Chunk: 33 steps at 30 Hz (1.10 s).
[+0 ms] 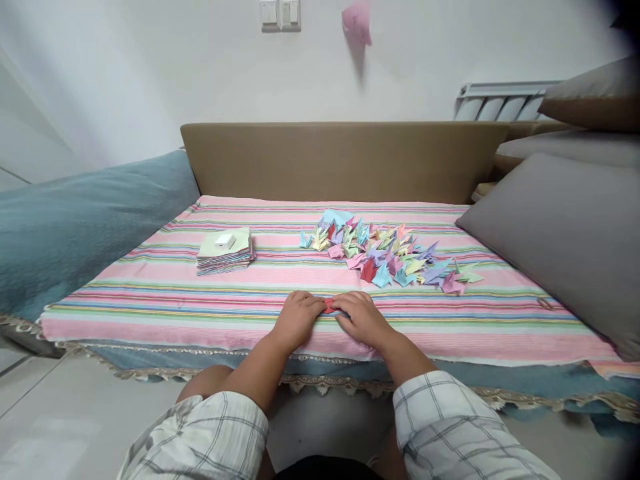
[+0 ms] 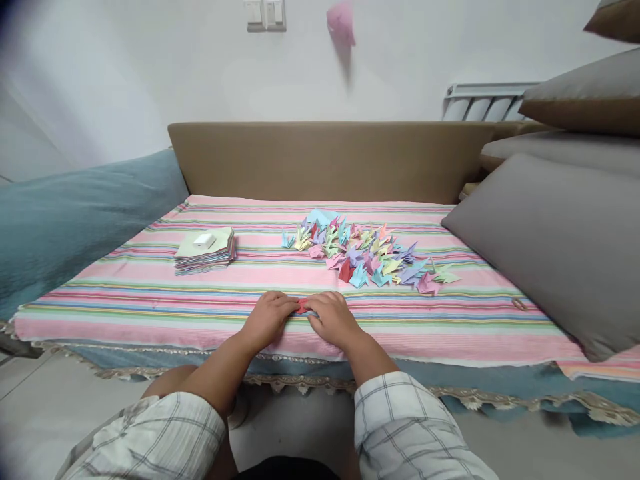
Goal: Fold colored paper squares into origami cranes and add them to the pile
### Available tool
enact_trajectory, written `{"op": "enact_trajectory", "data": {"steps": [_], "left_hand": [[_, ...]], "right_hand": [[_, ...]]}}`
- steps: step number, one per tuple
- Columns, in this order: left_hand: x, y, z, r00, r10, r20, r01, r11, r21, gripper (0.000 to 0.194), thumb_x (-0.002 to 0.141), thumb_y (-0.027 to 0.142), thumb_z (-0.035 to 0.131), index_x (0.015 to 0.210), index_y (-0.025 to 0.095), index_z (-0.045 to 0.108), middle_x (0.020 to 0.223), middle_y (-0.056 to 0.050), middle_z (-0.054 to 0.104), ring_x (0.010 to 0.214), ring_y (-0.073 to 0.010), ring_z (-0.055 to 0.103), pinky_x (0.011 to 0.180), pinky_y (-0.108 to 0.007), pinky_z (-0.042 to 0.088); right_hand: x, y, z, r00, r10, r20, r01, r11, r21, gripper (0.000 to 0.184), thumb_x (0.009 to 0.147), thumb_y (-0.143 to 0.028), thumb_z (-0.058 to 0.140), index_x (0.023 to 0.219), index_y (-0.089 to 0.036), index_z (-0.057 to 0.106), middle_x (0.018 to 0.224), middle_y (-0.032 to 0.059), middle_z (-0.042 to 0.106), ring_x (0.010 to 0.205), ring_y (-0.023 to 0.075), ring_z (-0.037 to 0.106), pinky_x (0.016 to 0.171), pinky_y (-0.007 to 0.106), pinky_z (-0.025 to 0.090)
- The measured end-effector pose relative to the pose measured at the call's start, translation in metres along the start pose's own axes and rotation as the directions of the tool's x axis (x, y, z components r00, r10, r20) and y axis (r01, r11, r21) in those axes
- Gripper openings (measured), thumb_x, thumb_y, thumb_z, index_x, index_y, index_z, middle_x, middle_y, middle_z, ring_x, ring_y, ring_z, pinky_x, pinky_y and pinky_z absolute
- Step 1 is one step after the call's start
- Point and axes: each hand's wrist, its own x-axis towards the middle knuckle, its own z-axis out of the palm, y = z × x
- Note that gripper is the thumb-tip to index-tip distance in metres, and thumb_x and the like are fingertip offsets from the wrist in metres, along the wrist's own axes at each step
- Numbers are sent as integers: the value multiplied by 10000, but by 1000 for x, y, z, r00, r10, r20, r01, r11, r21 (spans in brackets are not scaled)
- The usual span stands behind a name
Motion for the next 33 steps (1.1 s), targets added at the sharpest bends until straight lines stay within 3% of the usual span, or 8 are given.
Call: {"op": "enact_trajectory", "data": {"steps": [3, 9, 23, 33], "left_hand": [[0, 2, -2, 999, -48, -12, 47, 998, -48, 188, 824, 192, 512, 971, 215, 627, 991, -47, 668, 930, -200, 548, 860, -369, 386], [3, 4, -1, 992, -125, -6, 123, 983, -140, 192, 820, 355, 543, 889, 195, 622, 883, -53, 673, 862, -197, 573, 815, -339, 407], [12, 2, 5, 961, -275, -33, 265, 947, -184, 223, 815, 264, 501, 620, 185, 576, 677, -30, 624, 708, -170, 566, 703, -287, 391], [21, 2, 0, 939, -342, 37, 343, 922, -180, 213, 751, 246, 546, 548, 180, 540, 664, -26, 626, 682, -161, 550, 667, -271, 362]], "right_hand": [[2, -3, 2, 999, 43, -18, -43, 999, -7, 199, 785, -253, 594, 981, -245, 628, 1064, 35, 637, 985, 205, 517, 864, 368, 342], [5, -2, 7, 992, 119, -49, -118, 993, 31, 106, 798, -304, 608, 877, -242, 642, 1019, 30, 645, 954, 197, 521, 827, 338, 348], [17, -9, 14, 935, 342, -91, -325, 932, 160, 140, 776, -248, 572, 651, -218, 627, 890, -1, 669, 864, 163, 548, 807, 294, 356], [22, -10, 16, 919, 385, -90, -376, 921, 103, 160, 748, -238, 566, 595, -208, 600, 799, 0, 657, 807, 164, 547, 740, 279, 342]]}}
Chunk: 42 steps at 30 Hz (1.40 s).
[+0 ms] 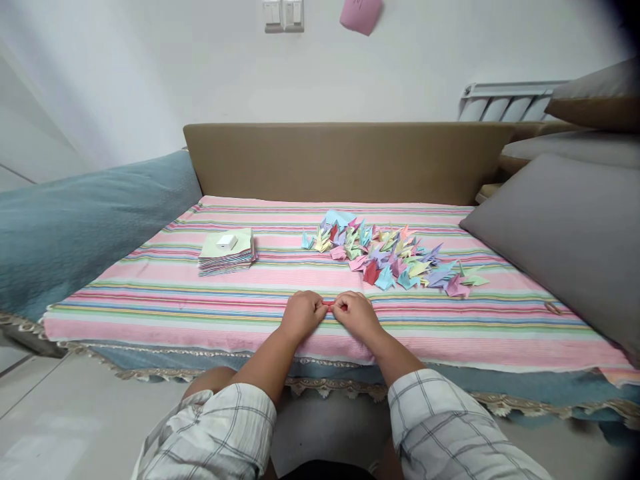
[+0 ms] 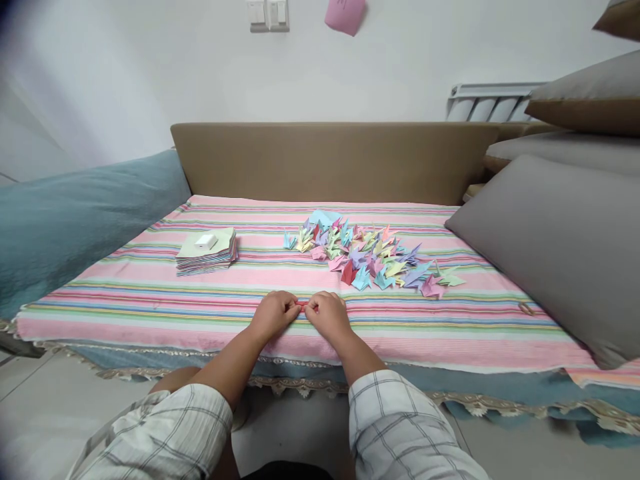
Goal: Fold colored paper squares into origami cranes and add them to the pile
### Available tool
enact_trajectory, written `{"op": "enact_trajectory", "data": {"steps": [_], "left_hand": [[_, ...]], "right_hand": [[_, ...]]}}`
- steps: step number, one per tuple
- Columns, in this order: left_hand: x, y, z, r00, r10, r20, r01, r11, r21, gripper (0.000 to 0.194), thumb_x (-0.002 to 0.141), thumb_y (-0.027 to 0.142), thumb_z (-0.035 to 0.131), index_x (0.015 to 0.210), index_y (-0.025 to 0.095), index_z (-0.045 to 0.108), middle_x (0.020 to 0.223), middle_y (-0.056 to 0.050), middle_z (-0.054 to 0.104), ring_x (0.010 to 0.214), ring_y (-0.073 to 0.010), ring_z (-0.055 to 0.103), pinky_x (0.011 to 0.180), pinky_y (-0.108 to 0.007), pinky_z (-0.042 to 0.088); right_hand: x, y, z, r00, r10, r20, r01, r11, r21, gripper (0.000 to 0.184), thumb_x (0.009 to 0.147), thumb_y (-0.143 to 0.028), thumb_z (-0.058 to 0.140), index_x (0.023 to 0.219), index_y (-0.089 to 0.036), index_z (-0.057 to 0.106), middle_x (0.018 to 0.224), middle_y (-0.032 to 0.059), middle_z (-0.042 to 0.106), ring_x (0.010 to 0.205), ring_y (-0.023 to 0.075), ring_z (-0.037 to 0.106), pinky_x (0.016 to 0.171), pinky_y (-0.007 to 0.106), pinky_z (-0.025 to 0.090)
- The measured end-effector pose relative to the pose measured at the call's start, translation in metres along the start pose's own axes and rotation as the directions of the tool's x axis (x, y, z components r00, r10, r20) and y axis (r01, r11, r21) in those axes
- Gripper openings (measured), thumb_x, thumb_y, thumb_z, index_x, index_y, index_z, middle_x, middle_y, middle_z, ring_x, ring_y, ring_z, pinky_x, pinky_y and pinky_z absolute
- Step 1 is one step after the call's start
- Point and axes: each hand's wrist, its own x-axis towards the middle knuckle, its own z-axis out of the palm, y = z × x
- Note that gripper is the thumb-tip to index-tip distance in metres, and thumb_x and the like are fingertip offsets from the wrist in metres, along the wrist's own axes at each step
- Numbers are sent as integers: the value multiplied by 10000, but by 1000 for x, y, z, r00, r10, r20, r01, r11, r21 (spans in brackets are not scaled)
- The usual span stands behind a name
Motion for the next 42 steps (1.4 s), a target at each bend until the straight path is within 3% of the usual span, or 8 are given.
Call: {"op": "enact_trajectory", "data": {"steps": [9, 15, 23, 30, 35, 39, 42], "left_hand": [[4, 0, -1, 998, -24, 56, 23, 1000, 10, 234, 738, 272, 601, 531, 178, 544, 605, -12, 598, 651, -157, 541, 641, -262, 355], [-1, -6, -2, 997, -70, 15, 71, 994, -89, 119, 724, 253, 632, 830, 203, 614, 776, -12, 668, 732, -177, 579, 631, -262, 402], [-4, -11, 3, 989, 139, 47, -136, 989, -57, 303, 802, 154, 510, 1039, 273, 655, 1052, -2, 682, 963, -185, 595, 870, -324, 417], [-10, -10, 6, 949, 298, 101, -312, 933, 180, 214, 827, 210, 535, 976, 260, 679, 1096, -26, 666, 864, -196, 585, 793, -337, 423], [-14, -5, 2, 944, 319, 80, -328, 929, 169, 229, 827, 168, 503, 971, 238, 667, 1086, -21, 669, 875, -187, 574, 815, -331, 403], [-8, 2, -3, 965, 251, 81, -262, 946, 191, 126, 808, 264, 562, 833, 228, 681, 939, -28, 704, 850, -207, 572, 785, -344, 378], [-1, 6, -8, 976, 197, 96, -214, 947, 238, 67, 754, 282, 636, 743, 226, 673, 809, -32, 707, 832, -226, 571, 751, -351, 352]], "right_hand": [[0, -1, 2, 1000, 20, -19, -21, 999, -43, 103, 713, -227, 588, 612, -207, 590, 778, 3, 636, 789, 165, 529, 713, 274, 333], [0, 6, 0, 999, 33, 2, -33, 998, 47, 89, 715, -262, 611, 793, -222, 599, 820, -2, 651, 813, 187, 541, 759, 314, 362], [1, 15, -5, 999, -19, 50, 10, 984, 177, 196, 739, -125, 521, 878, -226, 614, 892, 8, 663, 867, 186, 564, 818, 334, 414], [-3, 19, -4, 995, -92, -39, 98, 981, 169, 255, 747, -83, 474, 895, -210, 639, 919, 24, 669, 902, 186, 561, 850, 344, 424], [-14, 21, -9, 972, -231, -48, 232, 973, 10, 338, 714, -36, 462, 879, -224, 690, 1080, 43, 636, 1011, 208, 502, 915, 375, 404], [-18, 24, -13, 986, -161, -51, 155, 982, -110, 309, 721, -45, 469, 809, -215, 711, 1131, 71, 613, 1040, 234, 479, 909, 382, 411], [-17, 26, -15, 990, -108, -90, 99, 991, -91, 294, 709, -38, 446, 742, -197, 690, 1121, 81, 610, 1033, 229, 494, 913, 374, 409]]}}
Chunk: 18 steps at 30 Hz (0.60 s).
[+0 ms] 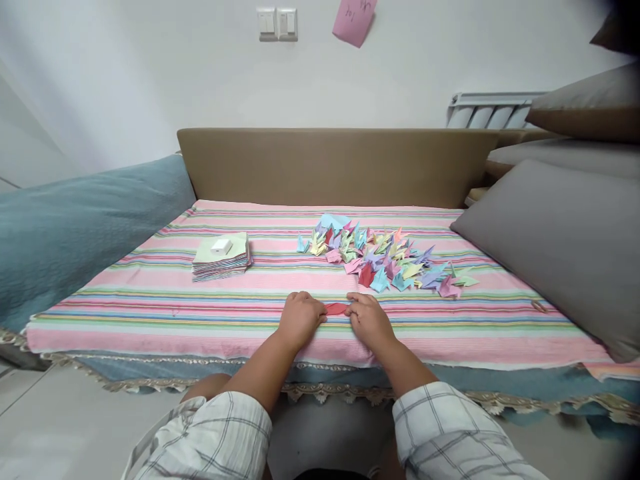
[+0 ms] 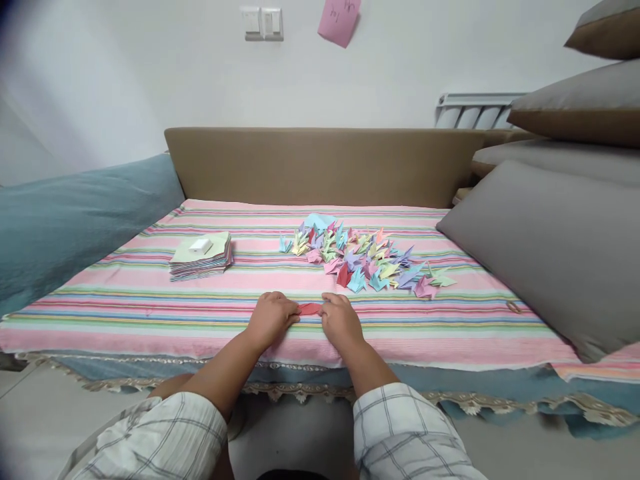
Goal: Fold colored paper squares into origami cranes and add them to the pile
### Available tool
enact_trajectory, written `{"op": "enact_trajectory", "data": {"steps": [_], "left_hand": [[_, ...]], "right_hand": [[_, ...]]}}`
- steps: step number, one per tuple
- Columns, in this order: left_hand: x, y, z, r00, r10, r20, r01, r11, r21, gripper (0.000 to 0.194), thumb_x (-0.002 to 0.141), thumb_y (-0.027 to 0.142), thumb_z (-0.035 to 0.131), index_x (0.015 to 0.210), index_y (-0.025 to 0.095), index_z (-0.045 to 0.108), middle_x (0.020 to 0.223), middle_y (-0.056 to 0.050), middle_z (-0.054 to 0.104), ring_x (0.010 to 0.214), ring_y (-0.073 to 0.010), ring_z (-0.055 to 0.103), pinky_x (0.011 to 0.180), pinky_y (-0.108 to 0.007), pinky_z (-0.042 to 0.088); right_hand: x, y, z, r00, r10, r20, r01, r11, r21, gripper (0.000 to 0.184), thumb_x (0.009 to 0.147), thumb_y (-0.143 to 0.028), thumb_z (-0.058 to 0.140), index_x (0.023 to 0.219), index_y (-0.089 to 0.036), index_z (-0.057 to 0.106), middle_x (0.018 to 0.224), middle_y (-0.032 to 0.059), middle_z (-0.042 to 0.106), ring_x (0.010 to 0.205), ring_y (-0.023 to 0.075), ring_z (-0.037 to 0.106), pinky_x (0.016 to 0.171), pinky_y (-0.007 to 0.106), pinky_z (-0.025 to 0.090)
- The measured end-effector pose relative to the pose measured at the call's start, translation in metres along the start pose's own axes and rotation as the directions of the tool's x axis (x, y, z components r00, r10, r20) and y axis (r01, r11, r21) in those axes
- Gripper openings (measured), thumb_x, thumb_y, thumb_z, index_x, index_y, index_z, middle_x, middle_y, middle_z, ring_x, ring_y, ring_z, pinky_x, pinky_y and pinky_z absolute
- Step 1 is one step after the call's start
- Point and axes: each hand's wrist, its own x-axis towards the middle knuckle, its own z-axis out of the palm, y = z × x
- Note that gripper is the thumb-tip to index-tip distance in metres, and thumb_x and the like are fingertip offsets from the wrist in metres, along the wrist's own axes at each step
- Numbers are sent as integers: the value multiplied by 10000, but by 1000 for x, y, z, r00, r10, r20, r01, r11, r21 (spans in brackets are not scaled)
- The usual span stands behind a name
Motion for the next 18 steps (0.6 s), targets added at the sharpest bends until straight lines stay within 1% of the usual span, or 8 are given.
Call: {"op": "enact_trajectory", "data": {"steps": [4, 8, 11, 13, 14, 15, 16, 18], "left_hand": [[6, 3, -5, 999, 17, 45, -19, 999, 44, 75, 757, 256, 623, 733, 203, 670, 751, -50, 697, 739, -206, 587, 749, -355, 339], [7, 6, -3, 998, 47, -29, -45, 995, 90, 174, 813, 234, 519, 738, 170, 662, 719, -84, 680, 726, -209, 588, 784, -367, 341], [7, 4, 2, 995, -16, -101, 15, 1000, -13, 210, 821, 229, 477, 745, 164, 663, 685, -89, 661, 713, -208, 580, 741, -345, 361], [7, 4, 5, 974, -175, -147, 139, 964, -226, 196, 811, 246, 482, 782, 176, 663, 681, -65, 656, 685, -191, 574, 682, -310, 374], [6, 5, 6, 947, -282, -154, 207, 902, -378, 187, 804, 261, 490, 794, 182, 659, 682, -48, 654, 665, -176, 570, 648, -287, 377], [6, 7, 7, 909, -392, -141, 259, 798, -544, 178, 794, 283, 503, 796, 186, 652, 675, -31, 651, 638, -160, 565, 612, -265, 375], [5, 10, 8, 864, -492, -105, 284, 649, -706, 175, 781, 311, 521, 784, 185, 642, 660, -15, 645, 603, -144, 555, 577, -246, 370], [2, 20, 9, 791, -612, 13, 235, 283, -930, 209, 726, 376, 588, 734, 170, 620, 600, 7, 621, 527, -116, 525, 528, -223, 362]], "right_hand": [[0, 1, -4, 995, 62, -72, -53, 991, 119, 320, 670, -37, 406, 809, -190, 651, 1052, 77, 620, 1005, 213, 525, 904, 361, 412], [-1, 1, -3, 976, 191, -109, -149, 939, 310, 301, 683, -96, 415, 898, -198, 600, 940, 60, 628, 906, 203, 564, 839, 350, 437], [-2, -3, 5, 935, 342, -98, -238, 806, 542, 240, 734, -182, 442, 955, -204, 534, 916, 48, 618, 821, 180, 579, 777, 337, 458], [-2, -9, 12, 909, 411, -68, -255, 677, 690, 206, 734, -232, 490, 939, -210, 492, 865, 27, 604, 748, 155, 575, 717, 308, 471], [-2, -14, 14, 902, 429, -48, -251, 613, 749, 206, 726, -261, 527, 920, -214, 480, 841, 16, 593, 731, 147, 570, 683, 289, 474], [-2, -19, 16, 898, 439, -28, -244, 551, 798, 218, 713, -288, 564, 896, -216, 472, 818, 5, 580, 709, 139, 563, 649, 272, 474], [-2, -25, 18, 897, 442, -8, -234, 489, 840, 258, 694, -308, 604, 892, -218, 466, 822, 0, 572, 692, 131, 556, 620, 258, 472], [-2, -35, 18, 904, 424, 48, -225, 378, 898, 315, 673, -349, 652, 893, -218, 468, 837, -2, 560, 678, 121, 546, 574, 237, 466]]}}
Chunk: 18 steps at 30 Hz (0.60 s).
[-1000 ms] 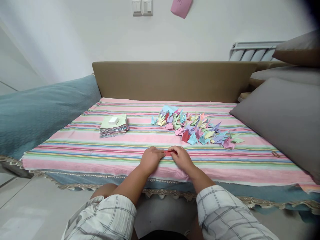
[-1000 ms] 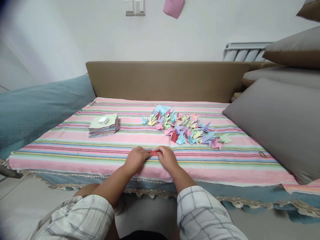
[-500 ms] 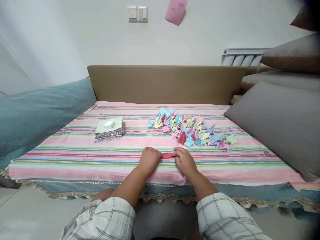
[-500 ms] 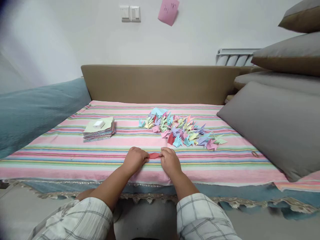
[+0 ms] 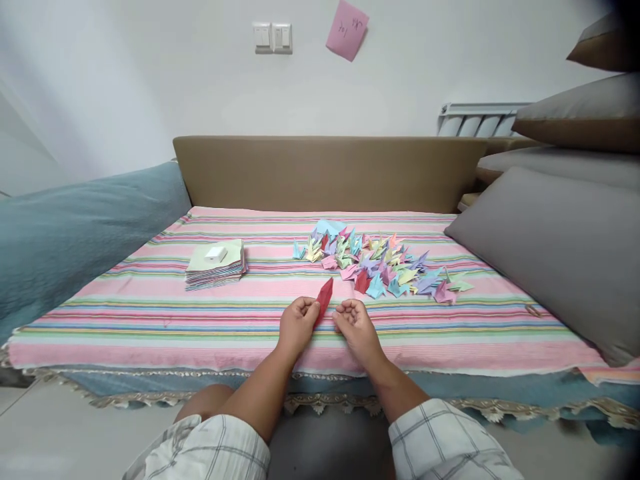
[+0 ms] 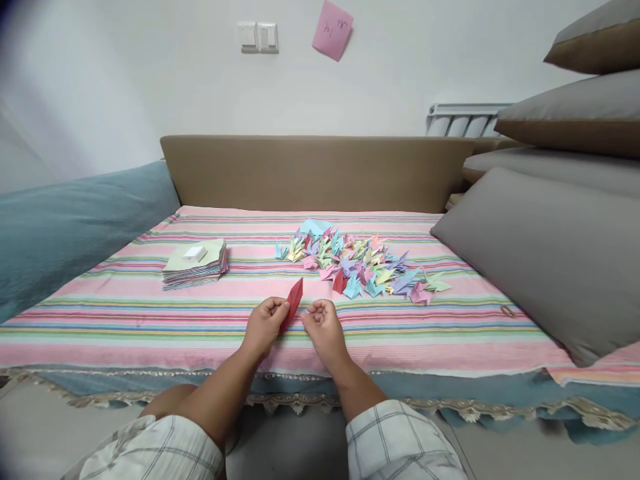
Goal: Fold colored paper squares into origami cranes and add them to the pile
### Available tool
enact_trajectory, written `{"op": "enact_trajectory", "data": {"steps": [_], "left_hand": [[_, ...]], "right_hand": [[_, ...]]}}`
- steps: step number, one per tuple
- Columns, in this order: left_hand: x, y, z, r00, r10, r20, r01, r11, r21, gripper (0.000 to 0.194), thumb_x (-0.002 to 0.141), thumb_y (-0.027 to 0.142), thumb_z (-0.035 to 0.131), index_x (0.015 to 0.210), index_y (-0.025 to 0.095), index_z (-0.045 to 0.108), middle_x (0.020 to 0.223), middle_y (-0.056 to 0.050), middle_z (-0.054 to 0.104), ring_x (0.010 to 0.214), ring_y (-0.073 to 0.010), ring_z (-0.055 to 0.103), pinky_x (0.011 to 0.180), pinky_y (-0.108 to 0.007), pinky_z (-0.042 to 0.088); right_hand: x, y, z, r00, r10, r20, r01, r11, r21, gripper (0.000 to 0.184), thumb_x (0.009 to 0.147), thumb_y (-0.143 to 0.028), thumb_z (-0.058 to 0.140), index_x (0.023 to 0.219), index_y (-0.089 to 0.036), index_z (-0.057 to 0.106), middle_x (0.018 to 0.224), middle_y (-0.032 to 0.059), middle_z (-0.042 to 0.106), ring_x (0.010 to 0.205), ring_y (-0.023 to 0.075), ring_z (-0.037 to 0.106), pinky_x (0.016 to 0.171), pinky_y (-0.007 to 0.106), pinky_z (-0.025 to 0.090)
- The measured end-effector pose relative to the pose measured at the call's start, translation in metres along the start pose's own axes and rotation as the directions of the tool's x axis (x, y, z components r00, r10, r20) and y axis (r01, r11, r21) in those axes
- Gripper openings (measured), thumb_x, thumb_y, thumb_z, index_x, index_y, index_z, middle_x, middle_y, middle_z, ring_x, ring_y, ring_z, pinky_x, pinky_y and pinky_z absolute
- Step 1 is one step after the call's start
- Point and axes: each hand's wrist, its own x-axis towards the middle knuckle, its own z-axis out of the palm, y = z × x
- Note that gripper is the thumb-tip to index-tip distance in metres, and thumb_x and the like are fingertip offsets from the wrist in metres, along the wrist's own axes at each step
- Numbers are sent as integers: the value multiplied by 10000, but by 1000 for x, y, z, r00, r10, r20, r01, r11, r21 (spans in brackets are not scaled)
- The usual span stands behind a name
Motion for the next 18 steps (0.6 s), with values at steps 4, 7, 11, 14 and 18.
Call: {"op": "enact_trajectory", "data": {"steps": [4, 7, 11, 14, 18], "left_hand": [[-18, 5, 13, 981, -183, 61, 189, 849, -494, 292, 593, 388, 723, 698, 144, 604, 601, 11, 630, 528, -93, 533, 556, -208, 409], [-26, 8, 16, 968, -229, 101, 245, 788, -565, 278, 569, 347, 757, 666, 134, 606, 587, 16, 627, 510, -75, 524, 535, -188, 402], [-27, 10, 14, 953, -246, 178, 304, 735, -606, 296, 505, 281, 809, 669, 131, 614, 607, 13, 646, 504, -69, 544, 529, -180, 416], [-26, 10, 12, 932, -277, 236, 364, 693, -622, 323, 476, 268, 832, 681, 125, 626, 619, -1, 658, 559, -91, 591, 589, -201, 465], [-27, 8, 11, 911, -317, 262, 410, 652, -637, 311, 470, 257, 839, 664, 115, 642, 637, -14, 668, 607, -106, 611, 646, -227, 502]], "right_hand": [[-4, -6, 6, 998, 16, 66, -19, 999, 38, 279, 686, -386, 663, 841, -192, 536, 746, -11, 563, 621, 103, 523, 561, 223, 452], [-4, -8, 4, 999, -15, 37, 15, 1000, 0, 257, 671, -372, 685, 798, -179, 571, 708, -6, 584, 629, 112, 540, 597, 239, 460], [-5, -10, 1, 998, -11, 59, 11, 1000, -12, 250, 661, -375, 688, 773, -174, 589, 686, 4, 618, 612, 128, 569, 608, 262, 478], [-8, -13, 1, 998, -38, 53, 42, 996, -80, 223, 687, -364, 663, 794, -177, 605, 697, 13, 637, 623, 143, 588, 614, 274, 490], [-12, -17, 1, 977, -209, 40, 212, 933, -291, 137, 750, -309, 605, 808, -190, 637, 797, 39, 645, 722, 164, 607, 668, 285, 498]]}}
